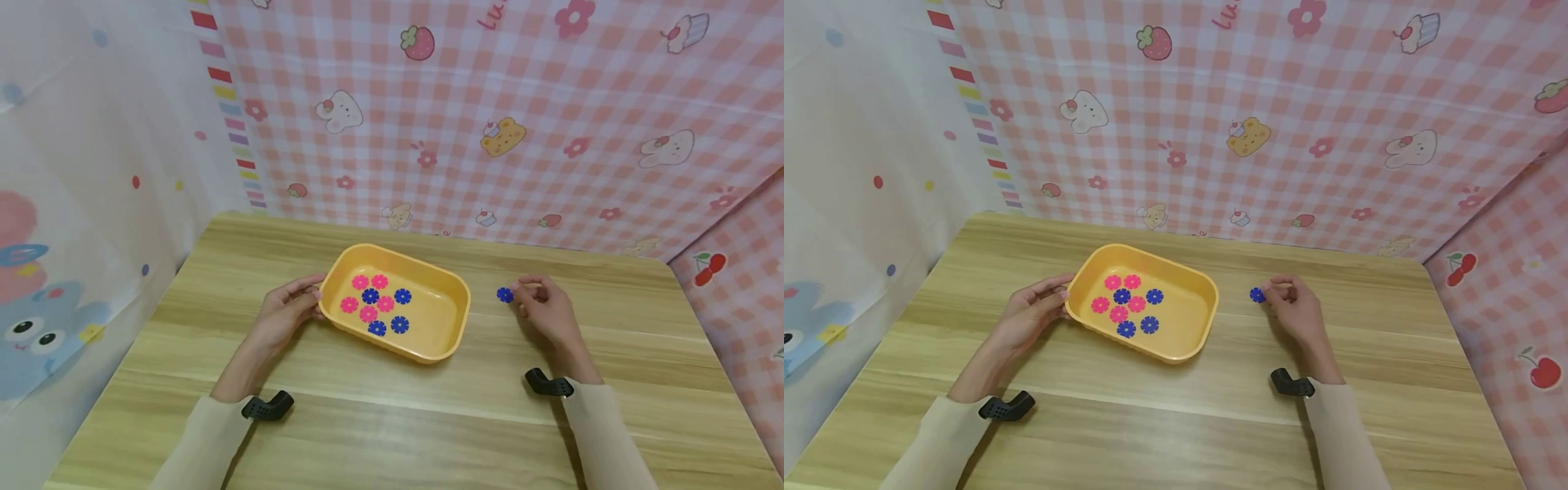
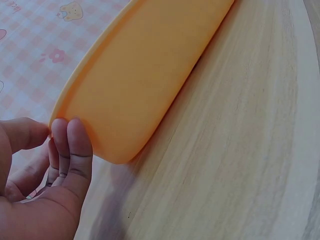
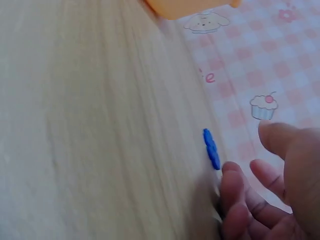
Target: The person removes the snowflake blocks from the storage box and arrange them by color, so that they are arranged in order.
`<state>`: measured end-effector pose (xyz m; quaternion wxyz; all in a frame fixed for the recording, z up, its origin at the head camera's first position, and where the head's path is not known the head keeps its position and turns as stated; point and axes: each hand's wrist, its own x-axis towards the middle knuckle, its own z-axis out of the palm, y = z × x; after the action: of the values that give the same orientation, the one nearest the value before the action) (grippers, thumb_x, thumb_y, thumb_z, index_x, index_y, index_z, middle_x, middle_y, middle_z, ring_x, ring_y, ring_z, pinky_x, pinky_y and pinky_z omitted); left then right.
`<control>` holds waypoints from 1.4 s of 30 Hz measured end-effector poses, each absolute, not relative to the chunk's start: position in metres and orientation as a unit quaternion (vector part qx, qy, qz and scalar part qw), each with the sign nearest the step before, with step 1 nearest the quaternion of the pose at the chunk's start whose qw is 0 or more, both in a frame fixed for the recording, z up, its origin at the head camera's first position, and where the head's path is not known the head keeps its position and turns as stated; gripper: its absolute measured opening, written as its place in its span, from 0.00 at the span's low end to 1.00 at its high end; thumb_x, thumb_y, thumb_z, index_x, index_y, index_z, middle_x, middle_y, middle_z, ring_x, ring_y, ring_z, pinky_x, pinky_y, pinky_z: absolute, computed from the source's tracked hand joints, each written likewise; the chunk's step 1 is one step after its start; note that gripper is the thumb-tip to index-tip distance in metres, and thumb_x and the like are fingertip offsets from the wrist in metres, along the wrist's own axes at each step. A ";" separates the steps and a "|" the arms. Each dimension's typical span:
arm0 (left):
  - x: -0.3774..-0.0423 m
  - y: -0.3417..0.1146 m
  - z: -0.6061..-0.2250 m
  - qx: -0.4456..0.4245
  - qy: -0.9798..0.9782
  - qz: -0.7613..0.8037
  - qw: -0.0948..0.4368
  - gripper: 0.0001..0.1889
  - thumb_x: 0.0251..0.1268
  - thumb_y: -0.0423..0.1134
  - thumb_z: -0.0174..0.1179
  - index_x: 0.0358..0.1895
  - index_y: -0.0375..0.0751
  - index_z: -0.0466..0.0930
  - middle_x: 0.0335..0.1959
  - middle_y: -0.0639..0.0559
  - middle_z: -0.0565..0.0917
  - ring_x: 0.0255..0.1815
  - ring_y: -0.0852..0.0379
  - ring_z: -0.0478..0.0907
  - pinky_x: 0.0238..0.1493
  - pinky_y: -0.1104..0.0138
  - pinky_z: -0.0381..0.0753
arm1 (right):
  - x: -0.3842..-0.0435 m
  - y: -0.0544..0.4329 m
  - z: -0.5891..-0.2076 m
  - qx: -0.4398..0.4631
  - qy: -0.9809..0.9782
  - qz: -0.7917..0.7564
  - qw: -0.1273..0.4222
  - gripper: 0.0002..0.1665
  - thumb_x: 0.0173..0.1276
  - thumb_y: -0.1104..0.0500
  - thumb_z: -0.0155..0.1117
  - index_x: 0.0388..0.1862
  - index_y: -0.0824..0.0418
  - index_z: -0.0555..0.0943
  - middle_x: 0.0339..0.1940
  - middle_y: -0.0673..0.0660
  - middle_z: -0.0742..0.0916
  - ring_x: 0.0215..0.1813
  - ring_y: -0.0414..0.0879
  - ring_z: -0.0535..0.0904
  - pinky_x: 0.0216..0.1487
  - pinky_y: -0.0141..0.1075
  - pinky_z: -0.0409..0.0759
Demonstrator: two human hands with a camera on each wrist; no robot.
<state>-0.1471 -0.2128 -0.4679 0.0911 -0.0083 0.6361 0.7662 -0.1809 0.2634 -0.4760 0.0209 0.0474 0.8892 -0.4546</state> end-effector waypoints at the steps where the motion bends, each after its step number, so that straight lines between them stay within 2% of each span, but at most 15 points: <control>1: -0.147 -0.213 -0.468 -0.008 0.636 0.766 0.091 0.24 0.77 0.29 0.55 0.72 0.26 0.69 0.41 0.52 0.80 0.34 0.62 0.81 0.42 0.71 0.89 | -0.181 0.265 -0.474 0.043 0.890 -0.453 0.028 0.32 0.76 0.38 0.60 0.66 0.59 0.74 0.43 0.62 0.88 0.34 0.41 0.83 0.34 0.28 0.82; 7: -0.147 -0.212 -0.467 -0.012 0.636 0.766 0.092 0.23 0.77 0.29 0.55 0.72 0.27 0.69 0.41 0.52 0.80 0.34 0.62 0.81 0.42 0.71 0.89 | -0.178 0.263 -0.462 0.006 0.894 -0.445 0.056 0.42 0.73 0.37 0.64 0.74 0.59 0.65 0.48 0.62 0.87 0.37 0.46 0.85 0.37 0.32 0.83; 13: -0.148 -0.210 -0.467 -0.014 0.633 0.769 0.091 0.23 0.77 0.28 0.55 0.71 0.27 0.69 0.40 0.52 0.80 0.34 0.62 0.80 0.41 0.71 0.89 | -0.174 0.246 -0.448 -0.058 0.890 -0.453 0.025 0.45 0.72 0.43 0.68 0.75 0.61 0.58 0.44 0.59 0.85 0.37 0.49 0.84 0.36 0.30 0.82; 17: -0.148 -0.209 -0.466 -0.014 0.638 0.765 0.092 0.23 0.77 0.29 0.54 0.71 0.28 0.69 0.41 0.52 0.80 0.34 0.62 0.80 0.42 0.71 0.89 | -0.172 0.232 -0.439 -0.102 0.892 -0.439 0.005 0.43 0.73 0.49 0.68 0.75 0.62 0.57 0.43 0.59 0.84 0.35 0.47 0.82 0.36 0.28 0.81; 20: -0.148 -0.210 -0.466 -0.013 0.642 0.761 0.095 0.23 0.78 0.29 0.54 0.72 0.28 0.69 0.41 0.52 0.80 0.35 0.62 0.80 0.42 0.71 0.89 | -0.169 0.222 -0.432 -0.125 0.897 -0.425 -0.003 0.43 0.71 0.51 0.70 0.75 0.61 0.57 0.48 0.60 0.82 0.36 0.48 0.80 0.35 0.29 0.80; 24: -0.148 -0.210 -0.467 -0.012 0.643 0.760 0.097 0.23 0.78 0.30 0.54 0.72 0.28 0.69 0.41 0.52 0.80 0.35 0.62 0.80 0.42 0.71 0.88 | -0.165 0.210 -0.423 -0.139 0.901 -0.411 -0.015 0.43 0.68 0.51 0.72 0.73 0.59 0.60 0.54 0.61 0.76 0.40 0.51 0.76 0.35 0.31 0.77; 29: -0.148 -0.211 -0.467 -0.014 0.640 0.762 0.096 0.23 0.78 0.29 0.54 0.72 0.28 0.69 0.40 0.53 0.80 0.34 0.62 0.80 0.41 0.71 0.88 | -0.161 0.193 -0.416 -0.150 0.907 -0.393 -0.020 0.45 0.62 0.48 0.77 0.70 0.58 0.63 0.59 0.61 0.74 0.50 0.56 0.73 0.43 0.39 0.76; 35: -0.148 -0.212 -0.467 -0.013 0.636 0.766 0.095 0.23 0.77 0.29 0.54 0.72 0.27 0.68 0.40 0.53 0.80 0.34 0.62 0.80 0.41 0.71 0.88 | -0.156 0.170 -0.406 -0.168 0.923 -0.347 0.000 0.51 0.58 0.42 0.78 0.72 0.57 0.62 0.62 0.62 0.73 0.57 0.56 0.70 0.50 0.44 0.74; 42: -0.147 -0.213 -0.467 -0.010 0.637 0.765 0.095 0.23 0.77 0.29 0.54 0.72 0.27 0.69 0.40 0.53 0.80 0.34 0.62 0.80 0.41 0.71 0.88 | -0.152 0.144 -0.402 -0.205 0.909 -0.357 0.057 0.54 0.59 0.42 0.77 0.76 0.55 0.58 0.60 0.61 0.74 0.56 0.57 0.71 0.48 0.41 0.75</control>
<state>-0.1474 -0.2128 -0.4672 0.0947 -0.0098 0.6375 0.7646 -0.1521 0.1438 -0.4021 0.0573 -0.2048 0.9094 -0.3575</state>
